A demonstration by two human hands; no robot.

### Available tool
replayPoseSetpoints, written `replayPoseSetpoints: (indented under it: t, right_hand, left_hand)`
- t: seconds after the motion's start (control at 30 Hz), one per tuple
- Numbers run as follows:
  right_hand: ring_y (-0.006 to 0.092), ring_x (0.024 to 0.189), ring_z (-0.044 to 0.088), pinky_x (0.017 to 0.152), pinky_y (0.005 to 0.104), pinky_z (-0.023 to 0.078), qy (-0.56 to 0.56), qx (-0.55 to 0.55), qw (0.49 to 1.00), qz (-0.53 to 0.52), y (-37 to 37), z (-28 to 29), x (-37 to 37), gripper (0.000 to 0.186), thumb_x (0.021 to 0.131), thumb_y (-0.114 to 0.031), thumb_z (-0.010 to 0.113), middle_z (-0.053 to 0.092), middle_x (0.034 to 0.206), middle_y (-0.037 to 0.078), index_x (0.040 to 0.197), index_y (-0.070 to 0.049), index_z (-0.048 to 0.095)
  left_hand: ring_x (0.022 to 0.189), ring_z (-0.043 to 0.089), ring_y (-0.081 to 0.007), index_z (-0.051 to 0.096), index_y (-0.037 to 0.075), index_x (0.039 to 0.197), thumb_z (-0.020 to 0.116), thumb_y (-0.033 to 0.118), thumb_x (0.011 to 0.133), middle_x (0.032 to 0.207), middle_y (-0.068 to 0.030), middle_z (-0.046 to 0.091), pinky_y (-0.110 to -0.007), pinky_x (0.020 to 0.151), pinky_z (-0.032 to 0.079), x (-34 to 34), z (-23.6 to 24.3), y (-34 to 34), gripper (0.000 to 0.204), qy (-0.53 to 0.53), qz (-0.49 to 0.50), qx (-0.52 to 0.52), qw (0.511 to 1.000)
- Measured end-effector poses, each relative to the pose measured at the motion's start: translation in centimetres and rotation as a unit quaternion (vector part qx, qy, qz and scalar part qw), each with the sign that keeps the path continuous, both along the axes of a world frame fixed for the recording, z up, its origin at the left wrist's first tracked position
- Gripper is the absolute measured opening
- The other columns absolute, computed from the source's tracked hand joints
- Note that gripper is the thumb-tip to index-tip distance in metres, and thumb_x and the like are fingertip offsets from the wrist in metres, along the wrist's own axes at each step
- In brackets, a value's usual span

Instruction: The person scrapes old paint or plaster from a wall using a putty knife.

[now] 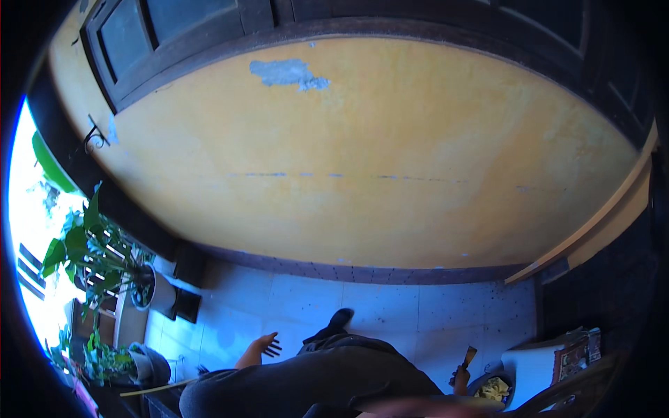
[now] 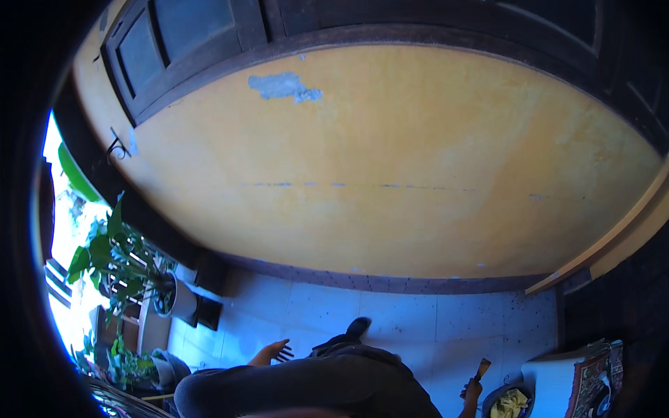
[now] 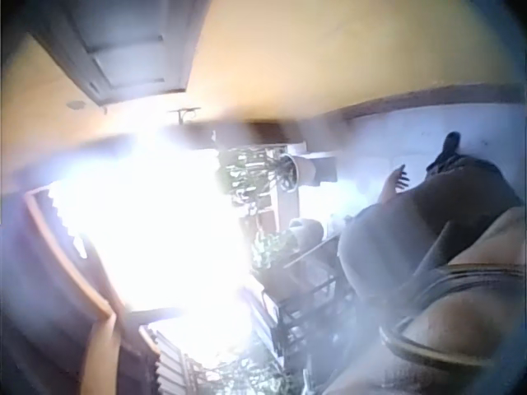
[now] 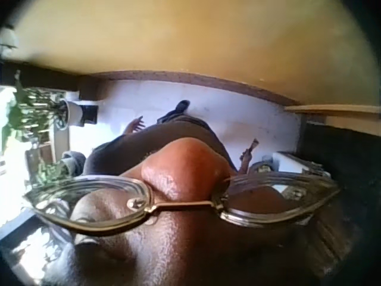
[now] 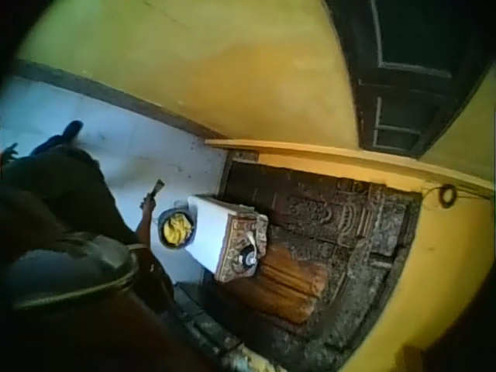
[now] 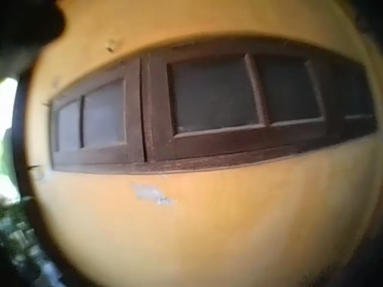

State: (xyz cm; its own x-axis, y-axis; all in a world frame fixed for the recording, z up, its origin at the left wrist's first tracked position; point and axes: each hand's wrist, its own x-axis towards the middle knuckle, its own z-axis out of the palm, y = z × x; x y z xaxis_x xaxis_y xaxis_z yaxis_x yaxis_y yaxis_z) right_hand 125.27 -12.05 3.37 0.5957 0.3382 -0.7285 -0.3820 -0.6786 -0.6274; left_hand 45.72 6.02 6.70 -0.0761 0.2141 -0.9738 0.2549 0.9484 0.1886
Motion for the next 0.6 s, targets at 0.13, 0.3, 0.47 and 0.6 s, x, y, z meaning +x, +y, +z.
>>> replayPoseSetpoints:
  t: [0.13,0.3,0.47,0.6]
  right_hand:
    - [0.0241,0.054,0.059,0.047,0.0432,0.048,-0.165,-0.109,0.967,0.160,-6.1,-8.8,-3.1,0.026,0.097,-0.032,0.062,0.058,0.070,0.010,0.090,-0.008,0.060]
    - [0.0285,0.056,0.073,0.049,0.0457,0.060,-0.090,-0.140,0.896,0.412,0.1,-2.3,-4.8,0.038,0.095,-0.034,0.068,0.072,0.071,0.016,0.088,0.004,0.070]
    - [0.0232,0.052,0.068,0.043,0.0383,0.053,-0.109,-0.031,0.909,0.400,12.1,-2.1,-4.7,0.032,0.097,-0.031,0.070,0.069,0.073,0.011,0.096,0.001,0.068]
    - [0.0170,0.049,0.062,0.041,0.0350,0.049,-0.155,0.089,0.941,0.287,18.5,2.5,-7.3,0.030,0.098,-0.030,0.070,0.062,0.069,0.005,0.089,-0.003,0.063]
  left_hand:
    - [0.133,0.060,-0.0433,0.064,0.003,0.142,0.071,0.060,0.093,0.142,-0.0235,0.064,-0.052,0.115,0.046,3.9,0.7,4.8,0.076,0.170,-0.509,0.231,0.812]
    - [0.149,0.039,-0.0451,0.040,0.005,0.159,0.070,0.042,0.098,0.161,-0.0258,0.043,-0.055,0.125,0.030,17.8,27.0,21.3,0.078,0.368,-0.300,0.673,0.567]
    - [0.152,0.035,-0.0450,0.040,0.006,0.160,0.071,0.034,0.098,0.165,-0.0240,0.038,-0.057,0.126,0.027,20.8,43.9,27.1,0.075,0.443,-0.203,0.794,0.365]
    - [0.156,0.030,-0.0453,0.037,0.007,0.163,0.070,0.037,0.099,0.168,-0.0254,0.032,-0.056,0.128,0.023,19.9,44.0,28.7,0.077,0.431,-0.186,0.797,0.381]
